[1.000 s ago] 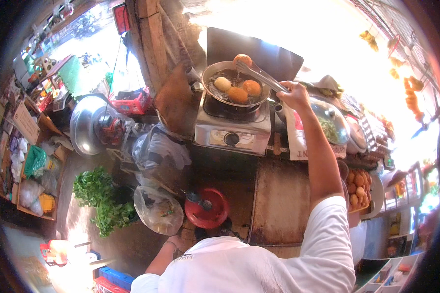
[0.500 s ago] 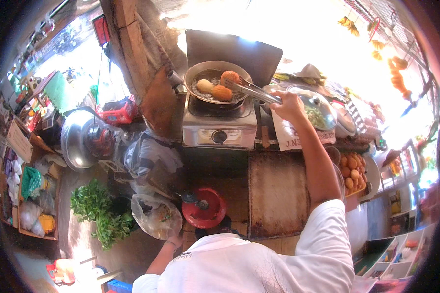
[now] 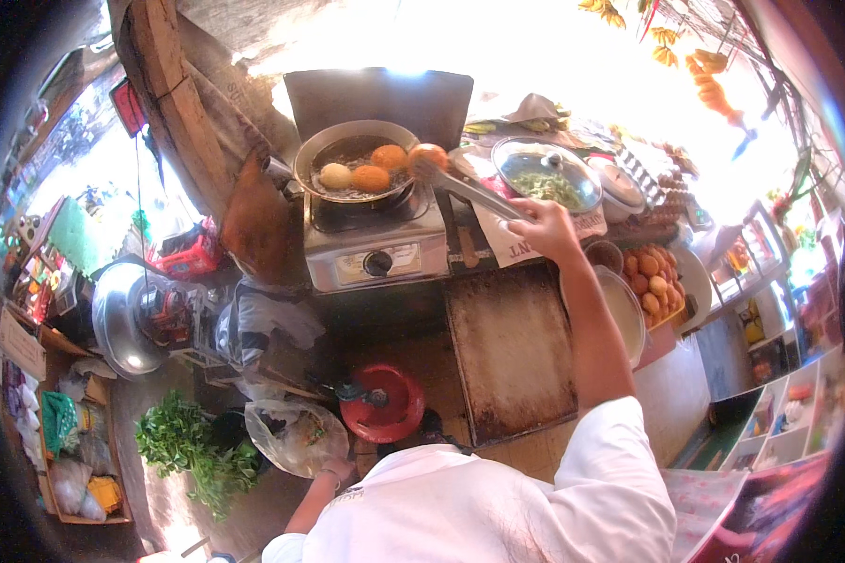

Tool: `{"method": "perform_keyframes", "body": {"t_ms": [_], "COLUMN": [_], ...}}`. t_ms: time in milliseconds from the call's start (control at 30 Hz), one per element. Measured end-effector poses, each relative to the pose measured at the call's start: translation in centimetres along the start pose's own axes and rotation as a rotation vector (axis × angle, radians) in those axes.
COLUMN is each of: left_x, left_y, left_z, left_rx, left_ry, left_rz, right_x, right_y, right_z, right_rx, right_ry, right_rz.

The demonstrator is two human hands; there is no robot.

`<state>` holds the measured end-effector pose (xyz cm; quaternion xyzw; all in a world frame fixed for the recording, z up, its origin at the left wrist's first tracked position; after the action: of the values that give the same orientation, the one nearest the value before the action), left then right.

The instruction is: The person uses tongs to transfer round dough balls from a tray into a pan of hot oil on a portable stove, then removes the fried balls and places them back on the tray. The process is repeated multiple times.

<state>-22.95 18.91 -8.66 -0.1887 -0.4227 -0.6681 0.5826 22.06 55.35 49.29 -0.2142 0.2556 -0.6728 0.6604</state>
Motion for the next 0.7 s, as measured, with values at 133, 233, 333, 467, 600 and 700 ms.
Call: {"method": "perform_keyframes", "body": {"t_ms": [133, 233, 333, 467, 600, 700], "left_x": [-0.7, -0.7, -0.8, -1.1, -1.8, -2.0], "left_y": [-0.5, -0.5, -0.5, -0.4, 0.4, 1.6], "left_z": [-0.4, -0.6, -0.9, -0.9, 0.7, 2.1], "left_rx": [-0.001, -0.016, -0.037, -0.083, -0.200, -0.348], "left_ry": [-0.035, -0.055, -0.072, -0.084, -0.074, -0.043], "left_rz": [0.013, 0.002, -0.014, -0.041, -0.113, -0.201], "right_x": [6.9, 13.8, 20.0, 24.2, 25.3, 22.5], "right_y": [4.8, 10.2, 18.0, 25.2, 25.7, 21.0], "right_z": [5.9, 9.3, 10.8, 10.9, 11.3, 11.3], "right_rx": [0.076, 0.149, 0.191, 0.299, 0.586, 0.675], "right_ry": [0.232, 0.294, 0.292, 0.319, 0.294, 0.279], "right_rz": [0.056, -0.021, -0.326, -0.615, -0.845, -0.731]}}
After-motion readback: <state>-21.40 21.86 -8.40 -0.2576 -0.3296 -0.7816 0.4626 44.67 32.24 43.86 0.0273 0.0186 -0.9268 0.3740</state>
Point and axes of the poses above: each hand's wrist, its own x-axis away from the middle knuckle, its own z-axis out of the back of the hand, y = z × x, the point moved 10 cm from there along -x, towards the middle knuckle, and after that the axes turned 5 degrees about x, right-handed, at the moved point
